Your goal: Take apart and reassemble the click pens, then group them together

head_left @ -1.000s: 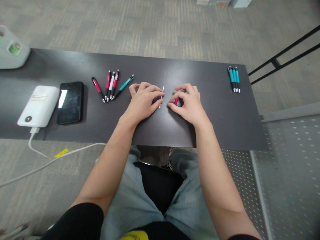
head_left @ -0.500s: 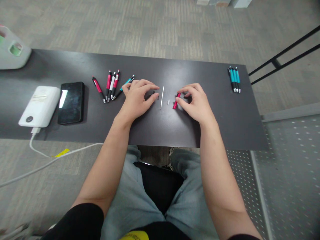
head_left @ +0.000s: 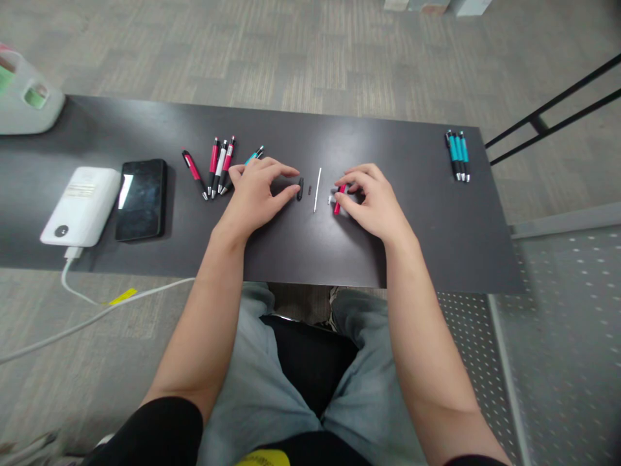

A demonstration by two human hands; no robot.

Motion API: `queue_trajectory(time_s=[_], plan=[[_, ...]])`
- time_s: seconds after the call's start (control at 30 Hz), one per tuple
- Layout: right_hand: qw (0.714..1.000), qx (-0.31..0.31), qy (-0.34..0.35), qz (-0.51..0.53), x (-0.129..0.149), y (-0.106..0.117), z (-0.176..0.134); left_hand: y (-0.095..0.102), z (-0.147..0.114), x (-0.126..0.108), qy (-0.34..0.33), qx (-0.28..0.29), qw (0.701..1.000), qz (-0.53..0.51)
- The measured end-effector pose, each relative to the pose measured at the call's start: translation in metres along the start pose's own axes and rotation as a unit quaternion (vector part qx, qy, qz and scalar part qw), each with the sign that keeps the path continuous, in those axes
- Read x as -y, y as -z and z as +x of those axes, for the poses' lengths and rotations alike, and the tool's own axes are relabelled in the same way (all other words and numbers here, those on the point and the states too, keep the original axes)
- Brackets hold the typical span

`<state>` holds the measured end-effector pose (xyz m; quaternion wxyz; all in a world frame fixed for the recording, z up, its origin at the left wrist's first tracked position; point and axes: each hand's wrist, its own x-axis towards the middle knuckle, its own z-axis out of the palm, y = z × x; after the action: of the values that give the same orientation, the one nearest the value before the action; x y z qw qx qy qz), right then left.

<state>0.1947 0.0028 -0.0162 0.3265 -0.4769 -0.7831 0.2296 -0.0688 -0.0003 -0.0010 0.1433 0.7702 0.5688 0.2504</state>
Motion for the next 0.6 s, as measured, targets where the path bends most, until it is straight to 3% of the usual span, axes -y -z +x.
queue_trajectory(time_s=[0.6], plan=[[0.998,-0.031,-0.034,-0.049,0.004,-0.013,0.009,-0.002,0.001,0.001,0.005,0.021,0.999,-0.032]])
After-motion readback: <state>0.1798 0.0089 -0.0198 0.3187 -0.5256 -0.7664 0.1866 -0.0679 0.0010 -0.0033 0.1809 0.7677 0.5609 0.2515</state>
